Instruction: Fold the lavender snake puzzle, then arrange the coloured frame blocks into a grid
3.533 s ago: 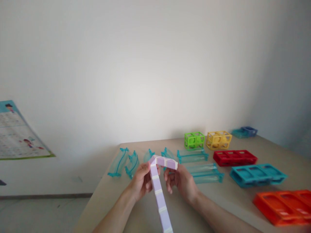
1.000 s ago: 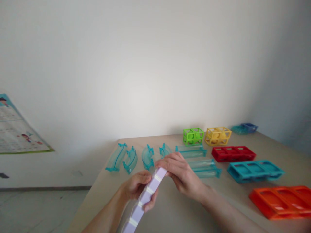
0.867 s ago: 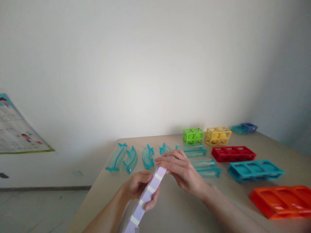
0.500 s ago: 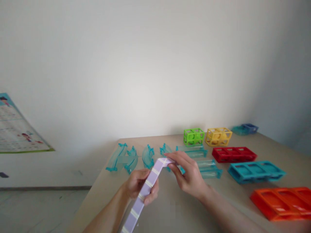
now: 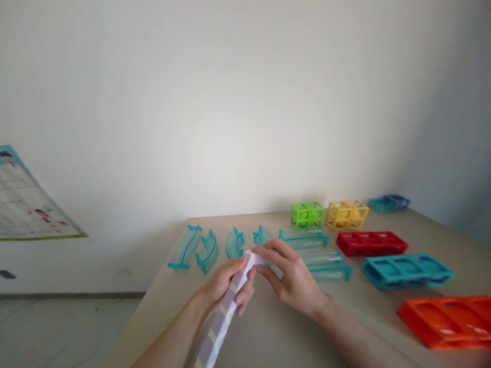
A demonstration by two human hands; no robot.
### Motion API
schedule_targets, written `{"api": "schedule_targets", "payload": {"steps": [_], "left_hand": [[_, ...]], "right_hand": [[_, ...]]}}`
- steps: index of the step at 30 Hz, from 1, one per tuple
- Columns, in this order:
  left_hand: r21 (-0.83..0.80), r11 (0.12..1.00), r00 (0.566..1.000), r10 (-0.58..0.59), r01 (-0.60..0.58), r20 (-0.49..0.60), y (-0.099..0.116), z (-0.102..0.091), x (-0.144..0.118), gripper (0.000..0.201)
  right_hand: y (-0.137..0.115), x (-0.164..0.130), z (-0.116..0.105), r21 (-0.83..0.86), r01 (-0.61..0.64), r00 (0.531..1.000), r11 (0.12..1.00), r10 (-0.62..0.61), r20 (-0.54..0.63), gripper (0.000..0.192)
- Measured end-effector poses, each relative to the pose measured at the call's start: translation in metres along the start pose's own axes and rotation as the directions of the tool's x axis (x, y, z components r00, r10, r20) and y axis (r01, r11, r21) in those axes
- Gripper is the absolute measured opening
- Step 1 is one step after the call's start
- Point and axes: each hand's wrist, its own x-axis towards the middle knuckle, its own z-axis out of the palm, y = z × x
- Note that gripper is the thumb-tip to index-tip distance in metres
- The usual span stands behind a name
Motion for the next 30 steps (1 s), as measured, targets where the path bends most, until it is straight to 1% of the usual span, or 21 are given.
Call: {"api": "schedule_targets", "payload": {"steps": [4, 6, 8, 10, 12, 13, 14, 15, 16, 17, 18, 19, 20, 21, 22, 23, 25, 27, 30], "left_hand": [[0.068, 0.996, 0.998, -0.065, 0.065, -0.006, 0.002, 0.002, 0.001, 0.047], [0.133, 0.983, 0.992, -0.127, 0.128, -0.019, 0.003, 0.004, 0.0, 0.046], [0.21, 0.959, 0.982, -0.185, 0.19, -0.041, 0.004, 0.007, -0.001, 0.046], [0.258, 0.94, 0.975, -0.213, 0.221, -0.06, 0.004, 0.009, -0.002, 0.046], [0.274, 0.935, 0.974, -0.222, 0.227, -0.048, 0.004, 0.011, -0.004, 0.048], [0.274, 0.936, 0.975, -0.22, 0.22, -0.03, 0.005, 0.012, -0.005, 0.048], [0.268, 0.941, 0.977, -0.213, 0.207, -0.009, 0.005, 0.013, -0.006, 0.049], [0.26, 0.946, 0.979, -0.203, 0.193, 0.014, 0.006, 0.013, -0.007, 0.049], [0.253, 0.951, 0.98, -0.194, 0.18, 0.033, 0.006, 0.014, -0.008, 0.05], [0.248, 0.954, 0.981, -0.187, 0.171, 0.043, 0.006, 0.014, -0.009, 0.05], [0.246, 0.955, 0.981, -0.185, 0.167, 0.052, 0.006, 0.014, -0.009, 0.051], [0.248, 0.955, 0.981, -0.185, 0.165, 0.058, 0.006, 0.014, -0.009, 0.051], [0.248, 0.955, 0.981, -0.183, 0.163, 0.062, 0.005, 0.013, -0.008, 0.052], [0.241, 0.957, 0.982, -0.18, 0.161, 0.062, 0.003, 0.013, -0.007, 0.051], [0.226, 0.962, 0.983, -0.172, 0.155, 0.059, 0.002, 0.012, -0.006, 0.051], [0.205, 0.968, 0.986, -0.156, 0.142, 0.053, 0.0, 0.012, -0.004, 0.051], [0.154, 0.982, 0.993, -0.113, 0.107, 0.029, -0.003, 0.012, -0.001, 0.048], [0.103, 0.992, 0.997, -0.075, 0.074, 0.006, -0.005, 0.013, 0.002, 0.043], [0.023, 0.999, 0.999, -0.034, 0.034, 0.006, -0.006, 0.016, 0.003, 0.033]], "right_hand": [[-0.001, 0.006, -0.01, -0.216, 0.031, 0.997, 0.976, -0.014, 0.08, 0.032], [-0.002, 0.009, -0.017, -0.262, 0.078, 0.992, 0.962, -0.049, 0.115, 0.029], [-0.003, 0.012, -0.026, -0.263, 0.133, 0.982, 0.956, -0.092, 0.164, 0.026], [-0.002, 0.013, -0.032, -0.231, 0.171, 0.971, 0.958, -0.124, 0.205, 0.024], [0.001, 0.012, -0.033, -0.165, 0.168, 0.972, 0.972, -0.135, 0.193, 0.023], [0.002, 0.011, -0.032, -0.105, 0.14, 0.981, 0.985, -0.123, 0.153, 0.026], [0.003, 0.01, -0.028, -0.011, 0.091, 0.991, 0.996, -0.09, 0.096, 0.034], [0.003, 0.008, -0.023, 0.123, 0.024, 0.999, 0.992, -0.028, 0.035, 0.045], [0.003, 0.006, -0.016, 0.291, -0.054, 0.998, 0.955, 0.06, -0.01, 0.056], [0.002, 0.005, -0.009, 0.471, -0.136, 0.987, 0.871, 0.163, -0.016, 0.064], [0.001, 0.003, -0.001, 0.636, -0.211, 0.967, 0.743, 0.254, 0.024, 0.066], [-0.001, 0.001, 0.007, 0.754, -0.273, 0.943, 0.597, 0.319, 0.089, 0.062], [-0.003, 0.0, 0.013, 0.824, -0.323, 0.92, 0.466, 0.358, 0.158, 0.057], [-0.004, 0.0, 0.018, 0.863, -0.356, 0.898, 0.359, 0.388, 0.209, 0.051], [-0.005, -0.001, 0.022, 0.883, -0.377, 0.878, 0.28, 0.411, 0.245, 0.046], [-0.007, -0.001, 0.023, 0.894, -0.387, 0.863, 0.224, 0.431, 0.266, 0.041], [-0.008, 0.001, 0.024, 0.904, -0.396, 0.841, 0.159, 0.458, 0.288, 0.036], [-0.009, 0.002, 0.021, 0.906, -0.401, 0.83, 0.137, 0.472, 0.296, 0.033], [-0.01, 0.004, 0.019, 0.905, -0.411, 0.817, 0.107, 0.484, 0.314, 0.031]]}}
